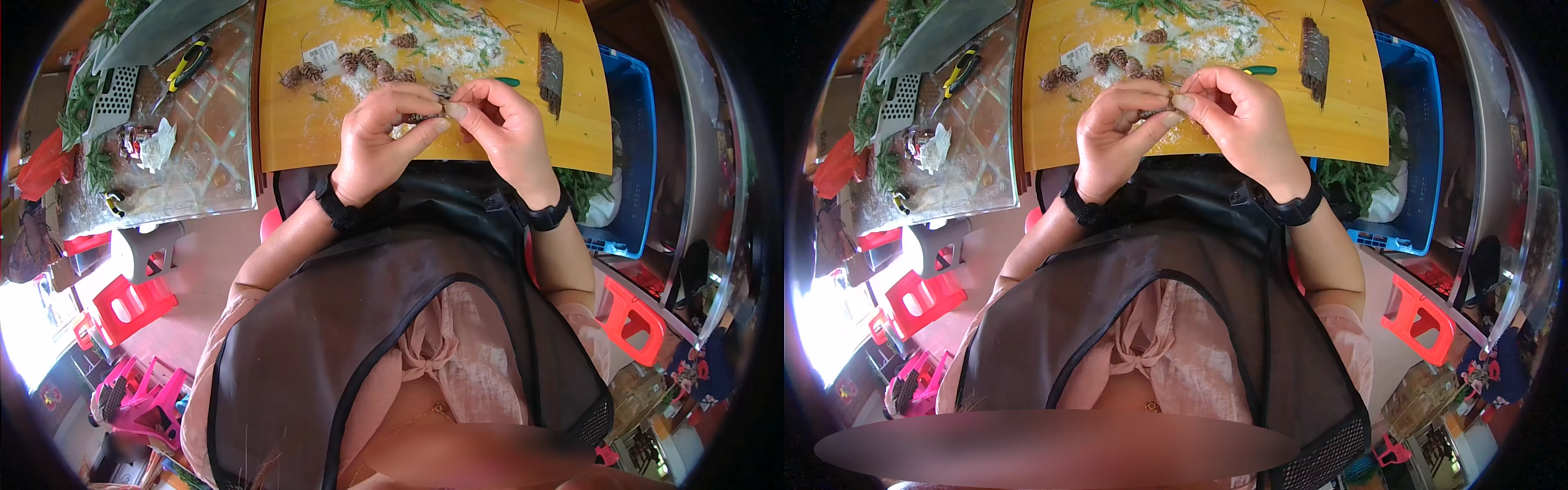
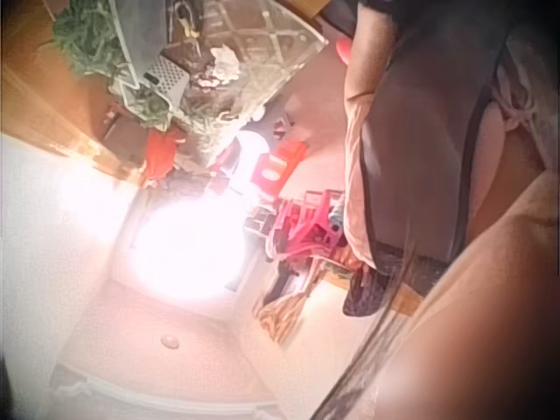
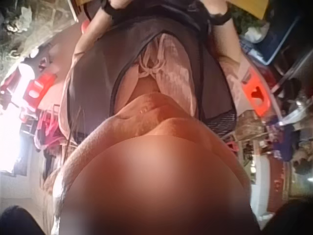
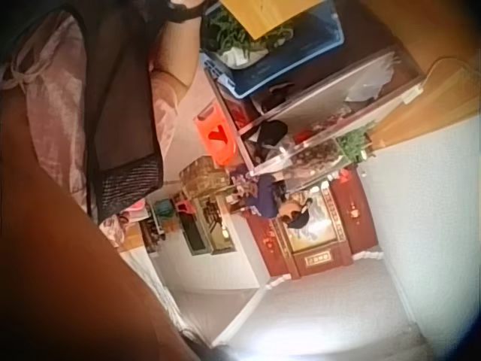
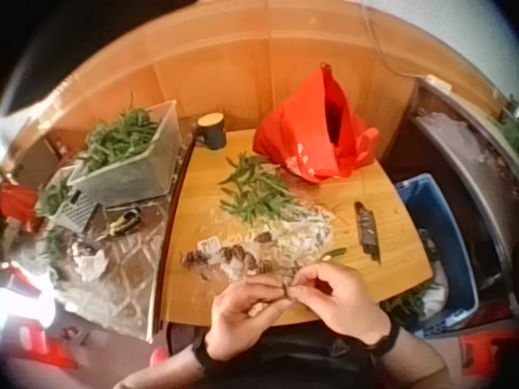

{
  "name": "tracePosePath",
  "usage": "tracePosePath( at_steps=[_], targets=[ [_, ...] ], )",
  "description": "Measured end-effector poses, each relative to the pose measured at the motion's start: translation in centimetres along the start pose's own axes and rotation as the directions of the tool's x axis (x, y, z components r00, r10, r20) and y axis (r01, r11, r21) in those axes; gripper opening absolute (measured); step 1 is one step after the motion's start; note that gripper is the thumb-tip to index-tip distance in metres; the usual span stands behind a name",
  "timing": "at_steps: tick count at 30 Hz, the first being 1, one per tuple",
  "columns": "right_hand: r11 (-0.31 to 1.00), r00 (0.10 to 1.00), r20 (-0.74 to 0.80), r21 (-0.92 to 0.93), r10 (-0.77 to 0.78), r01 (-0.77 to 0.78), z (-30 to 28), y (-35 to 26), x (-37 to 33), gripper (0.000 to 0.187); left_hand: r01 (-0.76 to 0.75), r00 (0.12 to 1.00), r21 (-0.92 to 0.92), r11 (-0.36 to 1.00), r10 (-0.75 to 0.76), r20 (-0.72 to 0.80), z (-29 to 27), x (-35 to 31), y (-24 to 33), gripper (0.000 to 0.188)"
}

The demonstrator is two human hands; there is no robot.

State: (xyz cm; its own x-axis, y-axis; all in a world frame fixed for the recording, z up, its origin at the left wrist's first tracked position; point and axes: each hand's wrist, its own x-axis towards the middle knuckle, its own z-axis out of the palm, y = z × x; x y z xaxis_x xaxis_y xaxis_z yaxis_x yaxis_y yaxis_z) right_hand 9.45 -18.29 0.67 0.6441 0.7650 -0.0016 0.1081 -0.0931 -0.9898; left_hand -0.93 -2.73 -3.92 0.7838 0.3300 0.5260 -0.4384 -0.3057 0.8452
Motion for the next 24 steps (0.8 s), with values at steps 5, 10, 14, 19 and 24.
tracePosePath(
  at_steps=[5, 10, 14, 19, 24],
  targets=[
    [0.990, 0.986, -0.095, 0.025, -0.135, 0.138, 0.4, 1.0, -0.1, 0.011, 0.417, 0.845, -0.651, 0.635, -0.535, 0.019, 0.0, 1.1, 2.6, 0.019],
    [0.993, 0.989, -0.093, 0.003, -0.115, 0.116, 0.6, 0.8, 0.0, 0.013, 0.601, 0.791, -0.478, 0.640, -0.562, 0.243, -1.1, 0.8, 1.6, 0.023],
    [0.990, 0.994, -0.039, 0.096, 0.105, -0.101, 0.0, 0.1, 0.2, 0.014, 0.502, 0.864, -0.248, 0.828, -0.493, 0.104, -0.4, 0.5, 1.5, 0.024],
    [0.981, 0.995, -0.054, -0.173, 0.080, -0.088, -2.0, 0.1, 0.7, 0.017, 0.569, 0.821, -0.299, 0.766, -0.551, 0.152, -0.5, 0.7, 0.6, 0.027],
    [0.601, 0.996, 0.040, -0.795, -0.074, 0.076, -3.6, 2.0, 0.4, 0.023, 0.638, 0.758, -0.464, 0.614, -0.606, 0.240, -1.0, 0.9, -0.4, 0.031]
  ],
)
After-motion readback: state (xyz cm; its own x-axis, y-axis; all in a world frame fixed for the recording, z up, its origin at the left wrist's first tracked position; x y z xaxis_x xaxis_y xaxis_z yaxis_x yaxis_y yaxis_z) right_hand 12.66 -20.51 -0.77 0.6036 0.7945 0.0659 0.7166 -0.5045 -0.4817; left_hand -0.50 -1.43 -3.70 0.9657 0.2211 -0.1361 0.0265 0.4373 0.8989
